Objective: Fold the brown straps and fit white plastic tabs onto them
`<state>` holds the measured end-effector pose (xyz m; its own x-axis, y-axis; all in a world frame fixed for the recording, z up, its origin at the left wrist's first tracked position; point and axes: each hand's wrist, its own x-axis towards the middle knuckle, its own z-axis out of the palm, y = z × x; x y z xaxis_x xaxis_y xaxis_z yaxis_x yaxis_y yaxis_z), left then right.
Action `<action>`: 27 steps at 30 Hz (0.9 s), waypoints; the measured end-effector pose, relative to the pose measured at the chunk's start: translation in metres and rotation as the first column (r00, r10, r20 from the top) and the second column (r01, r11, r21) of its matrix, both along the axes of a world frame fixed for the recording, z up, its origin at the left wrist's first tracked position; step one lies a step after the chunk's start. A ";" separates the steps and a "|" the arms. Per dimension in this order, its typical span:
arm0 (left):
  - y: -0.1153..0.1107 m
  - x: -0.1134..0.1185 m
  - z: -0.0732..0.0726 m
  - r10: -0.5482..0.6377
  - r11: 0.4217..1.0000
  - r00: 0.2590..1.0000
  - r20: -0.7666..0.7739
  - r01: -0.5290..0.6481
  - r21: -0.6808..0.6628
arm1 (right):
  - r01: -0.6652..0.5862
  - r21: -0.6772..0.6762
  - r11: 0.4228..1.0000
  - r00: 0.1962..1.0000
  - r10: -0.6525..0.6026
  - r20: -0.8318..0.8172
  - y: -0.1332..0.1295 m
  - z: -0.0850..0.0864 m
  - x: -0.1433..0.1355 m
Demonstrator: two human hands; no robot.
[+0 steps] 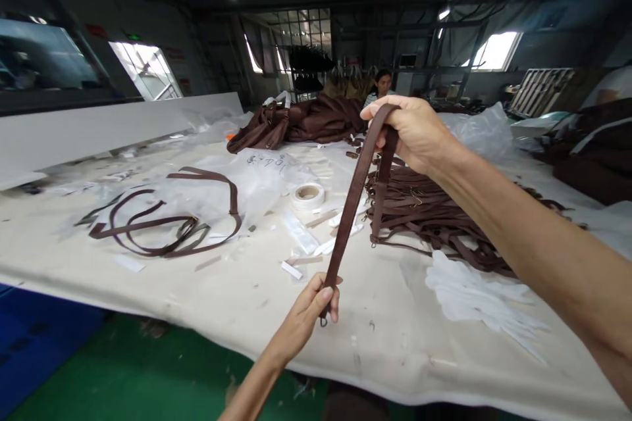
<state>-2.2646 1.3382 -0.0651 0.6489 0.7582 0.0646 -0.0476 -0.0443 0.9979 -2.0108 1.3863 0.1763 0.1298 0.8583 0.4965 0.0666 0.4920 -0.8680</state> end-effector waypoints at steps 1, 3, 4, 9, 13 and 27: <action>0.000 -0.002 -0.005 0.049 0.999 0.999 0.001 -0.049 0.008 | -0.018 -0.015 1.000 1.000 0.018 0.000 0.000 -0.001 -0.004; 0.004 -0.001 -0.010 0.136 0.990 0.990 0.025 -0.137 0.044 | -0.063 -0.044 0.997 0.998 0.063 -0.007 -0.001 -0.003 -0.013; 0.009 0.001 -0.010 0.158 0.984 0.986 0.049 -0.161 0.073 | -0.086 -0.052 0.995 0.996 0.085 -0.016 -0.002 -0.004 -0.018; 0.029 0.019 0.000 -0.017 0.998 0.978 0.206 0.003 0.068 | -0.181 -0.028 0.983 0.982 0.180 -0.053 -0.005 0.003 -0.037; 0.034 0.017 0.006 -0.153 0.986 0.959 0.240 0.164 -0.024 | -0.197 0.028 0.980 0.980 0.197 0.017 -0.023 0.015 -0.019; 0.031 -0.030 -0.041 0.056 0.679 0.791 -0.609 0.417 0.604 | 0.137 -0.412 0.901 0.437 0.318 0.841 -0.224 -0.240 0.115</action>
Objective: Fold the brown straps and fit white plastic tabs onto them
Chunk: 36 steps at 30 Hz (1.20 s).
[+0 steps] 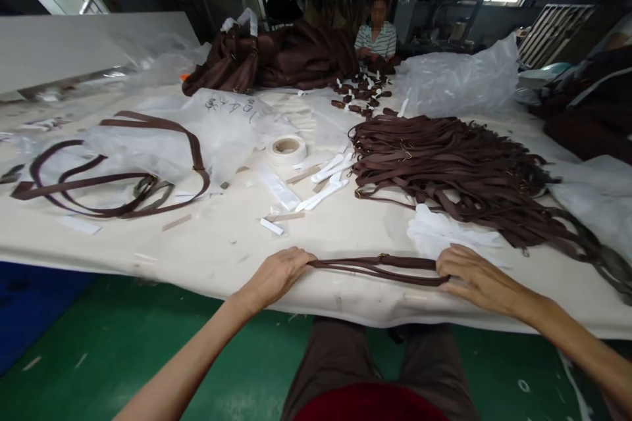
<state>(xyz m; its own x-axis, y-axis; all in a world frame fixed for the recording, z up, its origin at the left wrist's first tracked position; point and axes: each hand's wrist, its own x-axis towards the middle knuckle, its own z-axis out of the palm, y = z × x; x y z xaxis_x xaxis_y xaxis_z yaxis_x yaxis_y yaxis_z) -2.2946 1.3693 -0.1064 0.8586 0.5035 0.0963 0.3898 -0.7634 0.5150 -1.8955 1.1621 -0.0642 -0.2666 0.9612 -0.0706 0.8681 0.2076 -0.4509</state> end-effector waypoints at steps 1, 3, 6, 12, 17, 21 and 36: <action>-0.001 0.006 -0.003 -0.035 0.998 0.999 0.008 0.035 0.061 | 0.029 0.037 0.999 0.999 -0.029 0.017 -0.009 -0.013 0.000; -0.002 0.016 -0.007 -0.055 0.988 0.998 0.029 0.050 0.149 | 0.097 0.113 0.989 0.994 -0.102 0.046 -0.023 -0.026 -0.002; -0.001 0.020 -0.009 -0.028 0.981 0.998 0.055 0.017 0.196 | 0.179 0.256 0.950 0.968 -0.217 0.129 -0.033 -0.026 -0.013; 0.000 0.017 -0.015 -0.004 0.983 0.994 0.106 -0.015 0.181 | 0.101 0.403 0.910 0.956 -0.201 0.214 0.017 -0.032 -0.090; 0.009 0.010 -0.014 -0.062 0.995 0.992 0.112 0.052 0.087 | 0.054 0.402 0.914 0.952 -0.169 0.256 0.057 -0.063 -0.124; 0.018 -0.002 -0.010 -0.084 0.995 0.989 0.118 0.089 -0.040 | 0.036 0.464 0.885 0.955 -0.168 0.245 0.062 -0.075 -0.115; 0.031 0.008 -0.009 -0.055 0.995 0.981 0.188 0.069 -0.069 | -0.531 0.116 0.840 0.833 0.491 0.257 0.085 -0.013 -0.075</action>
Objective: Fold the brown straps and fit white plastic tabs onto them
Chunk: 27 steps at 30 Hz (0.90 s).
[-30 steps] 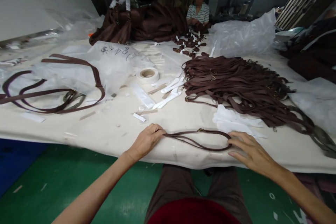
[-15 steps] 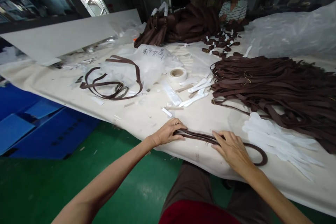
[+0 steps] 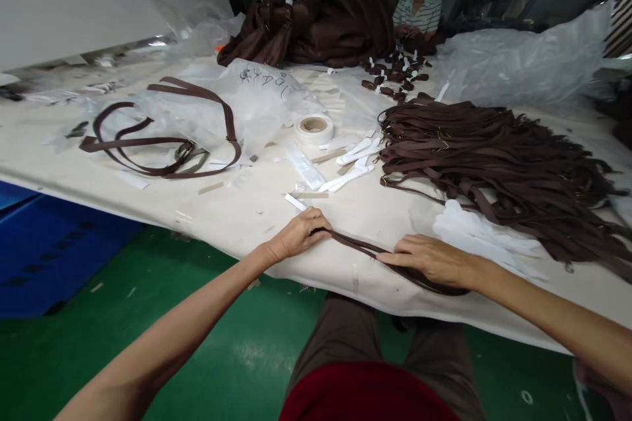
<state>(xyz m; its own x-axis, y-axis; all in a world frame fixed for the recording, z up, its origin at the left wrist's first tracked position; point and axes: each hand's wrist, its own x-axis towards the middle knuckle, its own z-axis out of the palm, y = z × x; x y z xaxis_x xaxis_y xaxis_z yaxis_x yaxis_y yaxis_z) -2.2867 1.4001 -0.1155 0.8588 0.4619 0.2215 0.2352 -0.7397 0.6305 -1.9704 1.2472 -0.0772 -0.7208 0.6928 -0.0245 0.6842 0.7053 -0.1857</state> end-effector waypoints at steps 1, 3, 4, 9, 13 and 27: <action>0.001 0.001 0.001 -0.006 1.000 1.000 0.000 0.006 0.005 | -0.068 -0.014 0.998 0.996 0.068 0.052 0.006 0.008 0.003; 0.003 0.003 0.001 -0.008 1.000 1.000 -0.003 0.008 0.013 | -0.176 -0.027 0.984 0.977 0.178 0.117 0.016 0.022 0.005; 0.004 0.004 0.001 -0.007 1.000 1.000 -0.006 0.007 0.013 | -0.219 -0.029 0.975 0.966 0.221 0.131 0.021 0.026 0.004; 0.007 0.006 0.001 0.002 1.000 1.000 -0.012 -0.002 0.002 | -0.349 0.020 0.937 0.910 0.334 0.245 0.036 0.030 0.002; 0.005 0.007 0.001 0.007 1.000 1.000 -0.007 -0.007 -0.001 | -0.378 0.082 0.922 0.915 0.359 0.187 0.043 0.020 0.005; -0.001 0.016 0.002 0.030 0.999 0.998 -0.057 -0.029 0.021 | 0.309 0.217 0.926 0.951 -0.298 -0.085 0.015 -0.021 -0.051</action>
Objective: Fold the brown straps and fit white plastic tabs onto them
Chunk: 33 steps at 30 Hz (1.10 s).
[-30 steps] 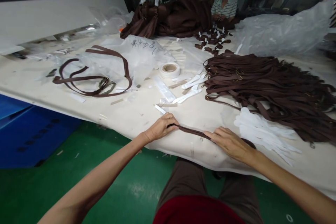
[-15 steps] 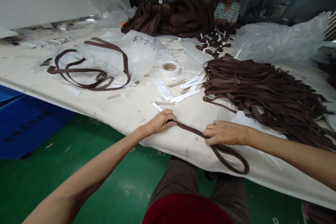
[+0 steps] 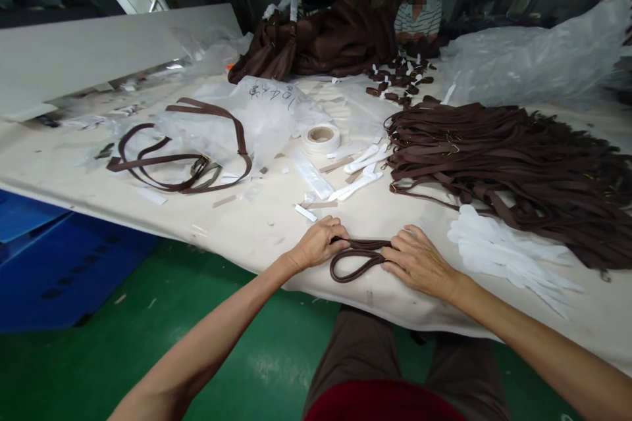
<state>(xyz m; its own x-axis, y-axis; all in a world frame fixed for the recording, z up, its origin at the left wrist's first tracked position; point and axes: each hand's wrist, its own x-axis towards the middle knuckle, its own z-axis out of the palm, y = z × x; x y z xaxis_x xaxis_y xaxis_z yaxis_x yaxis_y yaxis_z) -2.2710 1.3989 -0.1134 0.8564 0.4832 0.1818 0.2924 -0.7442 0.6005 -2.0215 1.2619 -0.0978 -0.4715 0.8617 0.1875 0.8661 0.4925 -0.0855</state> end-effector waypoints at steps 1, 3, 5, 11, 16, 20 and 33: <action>0.000 0.000 -0.001 0.005 1.000 1.000 0.000 -0.005 0.003 | 0.043 -0.011 0.999 0.999 -0.043 -0.014 -0.001 -0.001 -0.003; -0.002 0.001 -0.002 0.019 1.000 1.000 -0.003 -0.019 0.007 | 0.099 -0.021 0.995 0.993 -0.100 -0.057 -0.002 -0.003 -0.007; -0.003 0.002 -0.004 0.027 1.000 1.000 -0.007 -0.027 0.011 | 0.117 -0.005 0.993 0.987 -0.117 -0.109 0.000 -0.006 -0.012; -0.005 -0.001 0.008 0.028 1.000 0.998 -0.057 -0.028 0.000 | 0.080 -0.102 0.992 0.976 -0.099 -0.193 0.014 -0.013 -0.020; -0.024 0.005 0.030 0.079 0.987 0.938 -0.336 -0.027 0.158 | 0.139 -0.120 0.983 0.965 -0.162 -0.206 0.015 -0.013 -0.025; -0.059 0.018 0.015 0.284 0.853 0.902 -0.326 -0.082 0.515 | 0.139 -0.079 0.987 0.967 -0.153 -0.205 0.014 -0.015 -0.025; -0.058 0.031 -0.028 0.227 0.640 0.974 0.006 -0.154 0.753 | 0.196 0.005 0.981 0.905 -0.179 -0.387 -0.007 -0.028 -0.016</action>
